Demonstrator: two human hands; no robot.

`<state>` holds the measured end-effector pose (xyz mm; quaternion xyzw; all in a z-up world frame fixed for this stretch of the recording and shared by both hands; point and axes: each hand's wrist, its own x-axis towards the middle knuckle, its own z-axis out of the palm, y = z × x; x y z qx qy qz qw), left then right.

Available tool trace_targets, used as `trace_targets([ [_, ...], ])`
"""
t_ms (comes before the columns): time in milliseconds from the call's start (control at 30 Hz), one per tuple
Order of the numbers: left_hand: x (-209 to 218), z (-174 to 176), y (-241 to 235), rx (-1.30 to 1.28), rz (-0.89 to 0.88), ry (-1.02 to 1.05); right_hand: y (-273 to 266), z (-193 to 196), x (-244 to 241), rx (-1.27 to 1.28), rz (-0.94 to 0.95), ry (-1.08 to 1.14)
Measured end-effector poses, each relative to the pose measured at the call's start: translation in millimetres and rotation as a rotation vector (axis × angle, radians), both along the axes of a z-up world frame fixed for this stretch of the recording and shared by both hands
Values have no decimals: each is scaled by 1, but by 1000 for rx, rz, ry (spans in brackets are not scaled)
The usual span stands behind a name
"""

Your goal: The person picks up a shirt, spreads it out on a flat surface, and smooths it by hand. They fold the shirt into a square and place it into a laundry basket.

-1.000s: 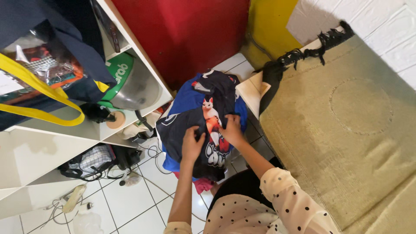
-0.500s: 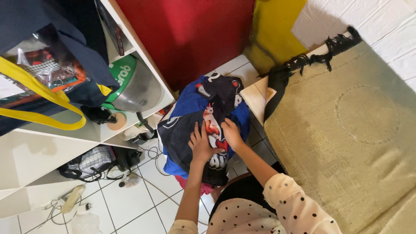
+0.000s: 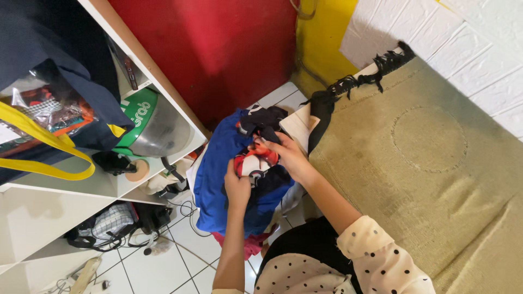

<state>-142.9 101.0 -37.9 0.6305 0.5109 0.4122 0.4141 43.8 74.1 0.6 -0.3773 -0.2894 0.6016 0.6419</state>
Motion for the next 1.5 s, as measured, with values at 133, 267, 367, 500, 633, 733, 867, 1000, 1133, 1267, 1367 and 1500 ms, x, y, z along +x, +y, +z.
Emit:
trace_targets([
  [133, 26, 35, -7, 145, -13, -408, -8, 51, 0, -207, -105, -189],
  [267, 57, 66, -28, 378, -141, -406, -21, 82, 12, -290, 19, 242],
  [367, 82, 86, -54, 722, -326, -378, -34, 84, 30, 68, 71, 270],
  [500, 102, 101, -92, 802, -573, -254, -70, 54, 65, 339, -381, -446],
  [633, 131, 103, -128, 755, -857, -131, -125, 17, 121, 397, -829, -916],
  [733, 162, 105, -153, 750, -1038, -67, -176, 13, 184, 253, -810, -334],
  [867, 194, 108, -185, 924, -1134, -38, -255, 22, 224, 255, -710, 220],
  [1000, 228, 101, -202, 1071, -1251, -266, -348, 45, 224, 445, -534, 511],
  [1133, 270, 79, -212, 1025, -1446, -214, -404, 42, 229, -52, -1006, 102],
  [1267, 312, 59, -218, 871, -1614, -166, -463, 3, 221, -385, -1270, -388],
  [1367, 344, 56, -215, 783, -1594, -193, -502, -28, 213, -685, -1315, -635],
  [1500, 384, 67, -210, 868, -1382, -180, -532, -36, 191, -889, -1210, -565],
])
